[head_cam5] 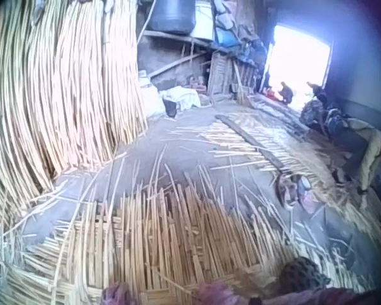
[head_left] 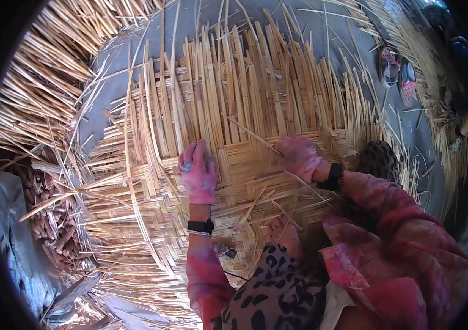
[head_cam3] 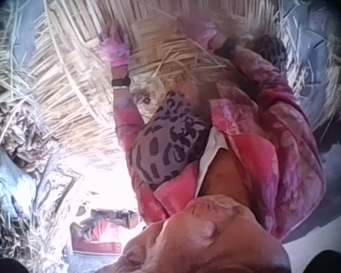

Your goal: Weaving a large mat from thin strips of bamboo or straw.

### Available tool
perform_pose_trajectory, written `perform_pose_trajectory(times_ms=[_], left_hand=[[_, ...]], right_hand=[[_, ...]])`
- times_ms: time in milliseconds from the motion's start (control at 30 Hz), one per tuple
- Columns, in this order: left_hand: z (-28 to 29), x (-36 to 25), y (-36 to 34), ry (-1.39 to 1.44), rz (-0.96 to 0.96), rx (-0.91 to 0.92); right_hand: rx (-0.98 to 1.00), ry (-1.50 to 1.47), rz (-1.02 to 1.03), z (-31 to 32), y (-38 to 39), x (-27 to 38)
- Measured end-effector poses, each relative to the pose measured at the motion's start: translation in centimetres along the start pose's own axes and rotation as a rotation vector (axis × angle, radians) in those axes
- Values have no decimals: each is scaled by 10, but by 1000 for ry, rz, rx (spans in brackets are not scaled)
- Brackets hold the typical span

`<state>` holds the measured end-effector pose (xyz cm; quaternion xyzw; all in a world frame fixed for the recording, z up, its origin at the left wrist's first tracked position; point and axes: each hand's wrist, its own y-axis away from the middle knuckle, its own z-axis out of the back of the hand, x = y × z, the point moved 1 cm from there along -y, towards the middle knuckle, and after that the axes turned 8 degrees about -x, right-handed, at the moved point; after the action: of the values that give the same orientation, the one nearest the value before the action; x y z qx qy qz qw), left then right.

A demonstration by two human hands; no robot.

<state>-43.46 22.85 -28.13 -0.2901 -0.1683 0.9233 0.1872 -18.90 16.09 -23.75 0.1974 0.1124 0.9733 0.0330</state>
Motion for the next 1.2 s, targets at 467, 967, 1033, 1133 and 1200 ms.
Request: perform_pose_trajectory(times_ms=[467, 967, 1033, 1133, 1200], left_hand=[[9, -96, 45, 1169, 915, 194], [91, 87, -13, 1856, 631, -580], [109, 126, -10, 1860, 664, -651], [91, 102, -14, 1877, 820, -637], [87, 95, -20, 1866, 749, -587]], right_hand=[[91, -677, 59, -4, 109, -20], [65, -928, -215, 171, 126, -56], [-18, -813, -141, 223, 124, -56], [-57, -598, -148, 259, 146, -101], [-66, -458, -4, 282, 167, -147]])
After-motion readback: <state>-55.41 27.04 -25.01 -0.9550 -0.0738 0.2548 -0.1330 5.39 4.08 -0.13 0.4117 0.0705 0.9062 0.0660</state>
